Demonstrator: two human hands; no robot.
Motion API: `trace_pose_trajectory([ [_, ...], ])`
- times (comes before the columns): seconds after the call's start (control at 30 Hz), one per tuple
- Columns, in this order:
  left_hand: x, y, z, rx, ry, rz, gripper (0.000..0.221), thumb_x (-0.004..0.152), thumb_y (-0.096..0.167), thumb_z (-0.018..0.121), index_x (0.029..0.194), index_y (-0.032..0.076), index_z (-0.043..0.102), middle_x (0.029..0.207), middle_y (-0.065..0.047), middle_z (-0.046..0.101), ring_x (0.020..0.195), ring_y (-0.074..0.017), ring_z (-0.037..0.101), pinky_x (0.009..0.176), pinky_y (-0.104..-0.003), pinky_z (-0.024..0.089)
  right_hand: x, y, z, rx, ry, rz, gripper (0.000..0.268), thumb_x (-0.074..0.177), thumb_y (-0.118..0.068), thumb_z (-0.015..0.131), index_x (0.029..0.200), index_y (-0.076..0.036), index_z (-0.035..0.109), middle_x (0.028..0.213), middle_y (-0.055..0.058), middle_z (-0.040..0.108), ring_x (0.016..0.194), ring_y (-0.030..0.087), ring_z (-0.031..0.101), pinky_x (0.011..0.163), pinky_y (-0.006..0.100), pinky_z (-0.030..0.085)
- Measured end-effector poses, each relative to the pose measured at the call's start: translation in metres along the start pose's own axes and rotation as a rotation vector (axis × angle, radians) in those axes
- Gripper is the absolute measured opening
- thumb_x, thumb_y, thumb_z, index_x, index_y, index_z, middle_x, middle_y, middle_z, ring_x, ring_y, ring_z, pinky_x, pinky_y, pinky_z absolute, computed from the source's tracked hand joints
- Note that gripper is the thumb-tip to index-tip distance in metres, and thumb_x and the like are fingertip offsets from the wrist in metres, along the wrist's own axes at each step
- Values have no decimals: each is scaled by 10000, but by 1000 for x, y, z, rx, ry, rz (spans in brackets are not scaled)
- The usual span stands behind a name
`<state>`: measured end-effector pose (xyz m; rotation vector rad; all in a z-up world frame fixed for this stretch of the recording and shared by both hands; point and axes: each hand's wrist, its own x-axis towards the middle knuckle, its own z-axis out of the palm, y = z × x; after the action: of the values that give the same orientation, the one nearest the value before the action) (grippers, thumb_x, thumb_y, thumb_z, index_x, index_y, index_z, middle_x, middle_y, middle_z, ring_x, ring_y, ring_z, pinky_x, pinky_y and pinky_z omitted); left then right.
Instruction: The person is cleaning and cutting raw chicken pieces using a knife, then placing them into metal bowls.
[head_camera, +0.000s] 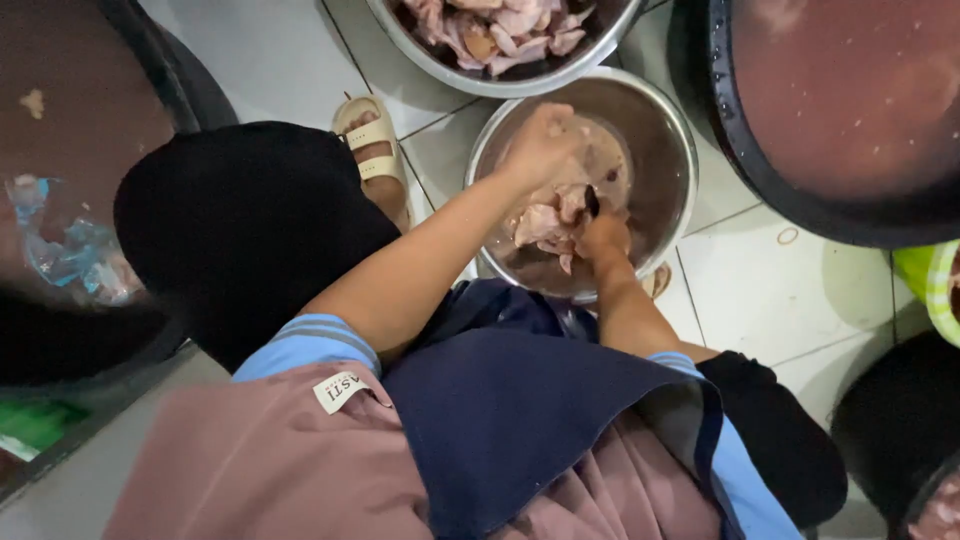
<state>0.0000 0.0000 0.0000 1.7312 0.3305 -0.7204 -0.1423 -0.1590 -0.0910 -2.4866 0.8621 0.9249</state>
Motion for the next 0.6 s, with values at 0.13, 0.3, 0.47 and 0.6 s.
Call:
trace_pose_trajectory([
  [0.13,-15,9,-14,18,-68,29,556,823,417,754,1317,184,646,1275,-115,691,1257,-327,638,1024,-473,532,10,8,13,-149,-100,80,557,1065,-526,378,1486,-161,374,1398,274,498,1222,447,629,966,575,537],
  [0.3,0,-1,-1,43,-88,18,536,805,505,745,1239,195,694,1171,-87,747,1166,-296,699,969,-444,574,39,23,20,-52,-121,91,541,1017,-520,479,1381,-122,435,1234,257,649,1148,438,668,923,552,551],
  [0.47,-28,28,-7,-53,-78,-27,422,798,348,685,1164,141,706,1045,-92,776,1039,-284,749,898,-413,595,54,52,6,402,-156,-13,833,804,-321,849,1475,-16,461,1402,322,554,1263,478,581,1008,556,503],
  [0.6,-21,11,-3,-37,-150,4,415,779,342,699,1145,148,697,986,-78,775,1000,-278,762,865,-415,601,17,58,-52,494,-99,-171,705,782,-238,828,1390,-47,528,1187,293,659,1042,425,665,810,519,542],
])
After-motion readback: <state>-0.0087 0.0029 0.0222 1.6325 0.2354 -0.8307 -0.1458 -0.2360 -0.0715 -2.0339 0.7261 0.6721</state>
